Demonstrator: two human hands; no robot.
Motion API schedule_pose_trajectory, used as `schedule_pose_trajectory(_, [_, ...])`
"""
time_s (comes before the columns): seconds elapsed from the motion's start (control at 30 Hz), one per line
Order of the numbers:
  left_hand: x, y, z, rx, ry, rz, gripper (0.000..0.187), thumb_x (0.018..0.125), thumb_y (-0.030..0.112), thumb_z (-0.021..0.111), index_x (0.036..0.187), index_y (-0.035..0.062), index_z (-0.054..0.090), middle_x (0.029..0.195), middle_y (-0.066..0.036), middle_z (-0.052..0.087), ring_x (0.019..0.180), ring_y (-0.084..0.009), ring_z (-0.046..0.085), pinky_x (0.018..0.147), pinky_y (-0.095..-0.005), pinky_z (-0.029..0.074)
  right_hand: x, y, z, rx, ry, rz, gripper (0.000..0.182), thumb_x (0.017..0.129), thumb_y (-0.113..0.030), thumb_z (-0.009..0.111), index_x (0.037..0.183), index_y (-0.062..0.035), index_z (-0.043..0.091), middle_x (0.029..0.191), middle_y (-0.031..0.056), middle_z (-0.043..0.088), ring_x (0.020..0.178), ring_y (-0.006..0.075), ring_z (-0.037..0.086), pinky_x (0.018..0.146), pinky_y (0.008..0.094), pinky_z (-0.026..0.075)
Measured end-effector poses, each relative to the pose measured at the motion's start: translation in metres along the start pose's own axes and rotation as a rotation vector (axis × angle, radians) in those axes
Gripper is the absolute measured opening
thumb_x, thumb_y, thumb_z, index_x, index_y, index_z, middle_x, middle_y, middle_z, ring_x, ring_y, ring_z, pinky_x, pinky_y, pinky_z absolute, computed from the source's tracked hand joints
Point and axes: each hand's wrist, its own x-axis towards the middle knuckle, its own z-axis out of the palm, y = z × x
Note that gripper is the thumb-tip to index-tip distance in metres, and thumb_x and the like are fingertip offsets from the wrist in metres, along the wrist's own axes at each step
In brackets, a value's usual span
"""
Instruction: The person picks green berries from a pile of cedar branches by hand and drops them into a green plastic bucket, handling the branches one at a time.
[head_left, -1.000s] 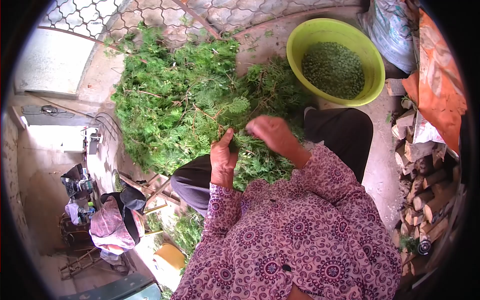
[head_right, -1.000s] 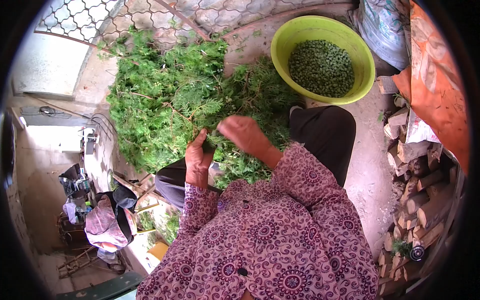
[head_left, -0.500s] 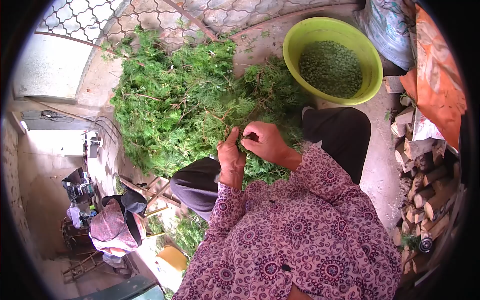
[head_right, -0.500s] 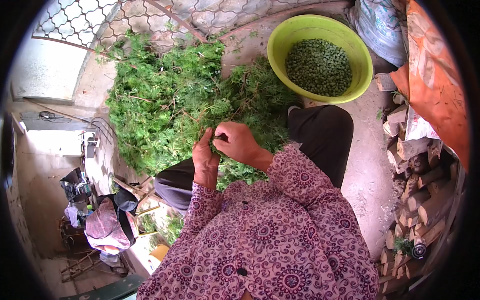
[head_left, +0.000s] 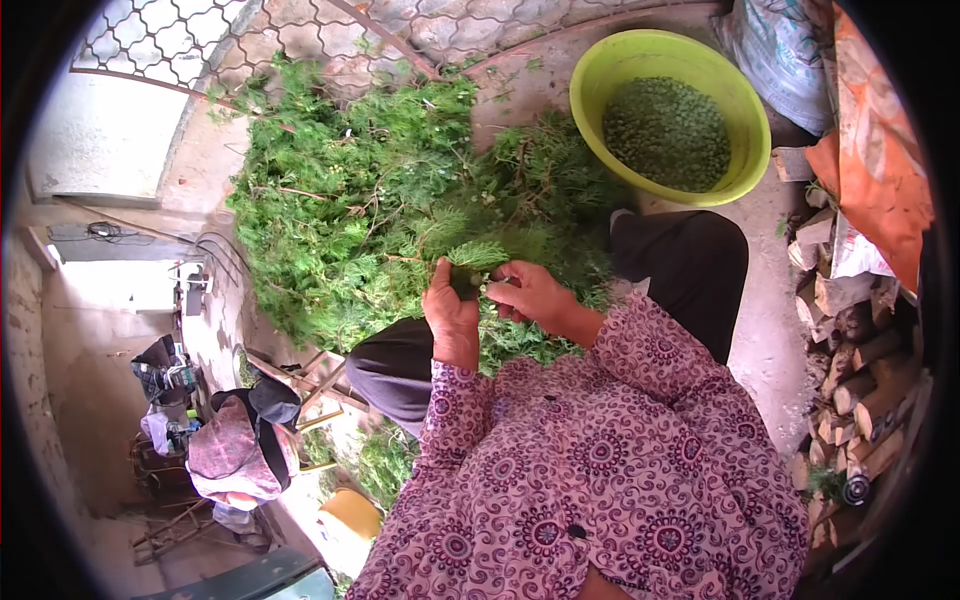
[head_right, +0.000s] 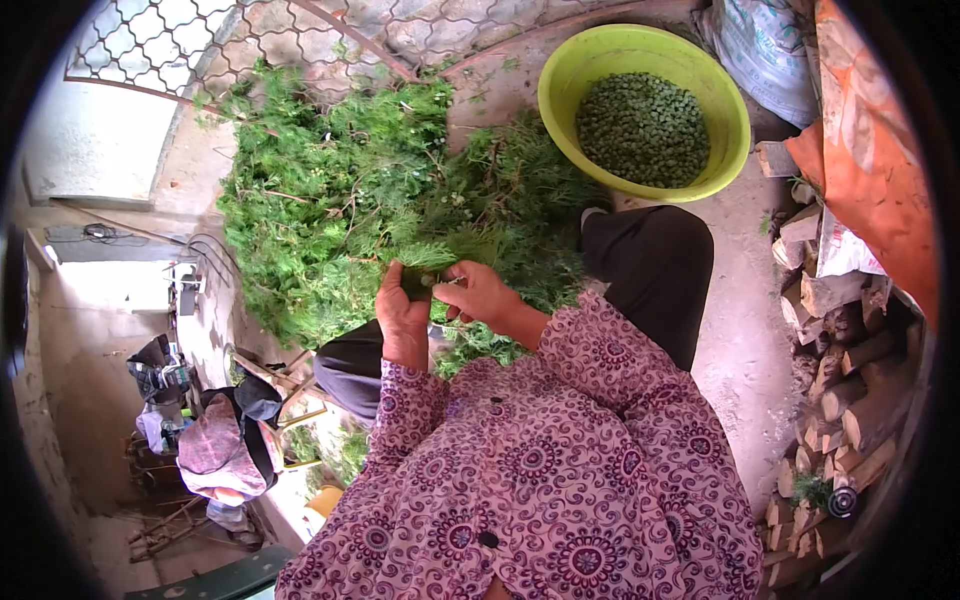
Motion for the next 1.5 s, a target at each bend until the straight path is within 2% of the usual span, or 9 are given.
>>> schedule_pose_trajectory(0.27, [-0.021,-0.014,0.02,0.072,0.016,0.199,0.012,0.079,0.004,0.061,0.087,-0.0019,0.055,0.08,-0.008,0.059,0.07,-0.0187,0.058,0.062,-0.0301,0.05,0.013,0.011,-0.007,-0.002,0.08,-0.042,0.021,0.08,-0.022,0.059,0.08,-0.0011,0.06,0.061,0.0023,0.055,0.05,0.0073,0.05,0.044,0.0213,0.038])
schedule_pose_trajectory(0.4, [-0.004,0.001,0.001,0.145,0.096,0.158,0.01,0.079,0.004,0.06,0.085,-0.0014,0.056,0.081,-0.007,0.059,0.071,-0.0181,0.058,0.062,-0.0302,0.05,-0.008,-0.015,0.0,-0.045,-0.265,0.024,0.014,0.078,-0.017,0.057,0.078,-0.0028,0.059,0.058,0.0016,0.053,0.048,0.0071,0.049,0.042,0.022,0.036])
schedule_pose_trajectory(0.47, [0.023,0.006,-0.03,0.059,0.012,0.011,0.009,0.08,0.007,0.061,0.084,-0.0008,0.058,0.081,-0.006,0.059,0.072,-0.017,0.057,0.063,-0.0305,0.049,-0.014,-0.018,0.003,0.227,-0.541,0.059,0.013,0.08,-0.014,0.053,0.082,-0.0022,0.057,0.06,0.0025,0.055,0.049,0.0077,0.05,0.043,0.0206,0.037])
schedule_pose_trajectory(0.73, [-0.019,0.033,-0.013,0.165,-0.542,0.052,0.033,0.072,0.022,0.07,0.094,-0.0008,0.06,0.102,-0.01,0.059,0.103,-0.0262,0.052,0.091,-0.04,0.038,-0.003,-0.055,-0.059,0.399,-0.271,-0.204,0.014,0.081,-0.016,0.054,0.089,-0.0041,0.056,0.076,0.0038,0.057,0.056,0.0075,0.053,0.043,0.0169,0.037])
schedule_pose_trajectory(0.9, [-0.036,0.017,0.016,0.063,-0.7,-0.036,0.061,0.07,0.027,0.071,0.116,-0.0024,0.045,0.122,-0.012,0.046,0.118,-0.0278,0.038,0.095,-0.0408,0.034,0.0,-0.042,-0.04,-0.039,-0.01,-0.065,0.017,0.084,-0.017,0.054,0.096,-0.005,0.057,0.078,0.0004,0.057,0.058,0.0049,0.051,0.047,0.0178,0.037])
schedule_pose_trajectory(1.1, [-0.034,0.005,0.014,0.175,-0.701,-0.174,0.088,0.064,0.034,0.074,0.13,-0.0019,0.029,0.127,-0.016,0.038,0.115,-0.0267,0.041,0.094,-0.0365,0.039,0.002,-0.017,-0.019,0.07,-0.284,0.003,0.02,0.08,-0.018,0.059,0.095,-0.0043,0.059,0.071,-0.0016,0.055,0.059,0.0062,0.05,0.05,0.019,0.038])
schedule_pose_trajectory(1.33, [-0.03,0.001,0.006,0.077,-0.713,-0.192,0.064,0.069,0.026,0.071,0.118,-0.0046,0.043,0.129,-0.017,0.039,0.113,-0.0275,0.043,0.095,-0.038,0.037,0.007,-0.016,-0.019,0.182,-0.304,0.012,0.011,0.08,-0.015,0.057,0.079,-0.005,0.06,0.062,-0.0037,0.05,0.051,0.0045,0.044,0.044,0.0204,0.033])
schedule_pose_trajectory(1.43, [-0.034,0.002,0.005,0.055,-0.524,-0.133,0.029,0.076,0.015,0.065,0.096,-0.003,0.054,0.108,-0.014,0.054,0.095,-0.0223,0.053,0.086,-0.0331,0.041,0.005,-0.022,-0.019,0.015,-0.305,-0.03,0.012,0.078,-0.015,0.058,0.073,-0.0043,0.059,0.058,-0.0035,0.048,0.049,0.0044,0.043,0.044,0.0221,0.032])
schedule_pose_trajectory(1.5, [-0.046,0.007,0.016,0.079,-0.499,-0.151,0.028,0.076,0.015,0.065,0.095,-0.0033,0.055,0.105,-0.014,0.055,0.094,-0.0223,0.053,0.086,-0.0328,0.042,0.007,-0.018,-0.016,-0.1,-0.264,-0.113,0.013,0.076,-0.016,0.059,0.071,-0.0037,0.058,0.057,-0.0034,0.047,0.049,0.0041,0.042,0.043,0.0222,0.032])
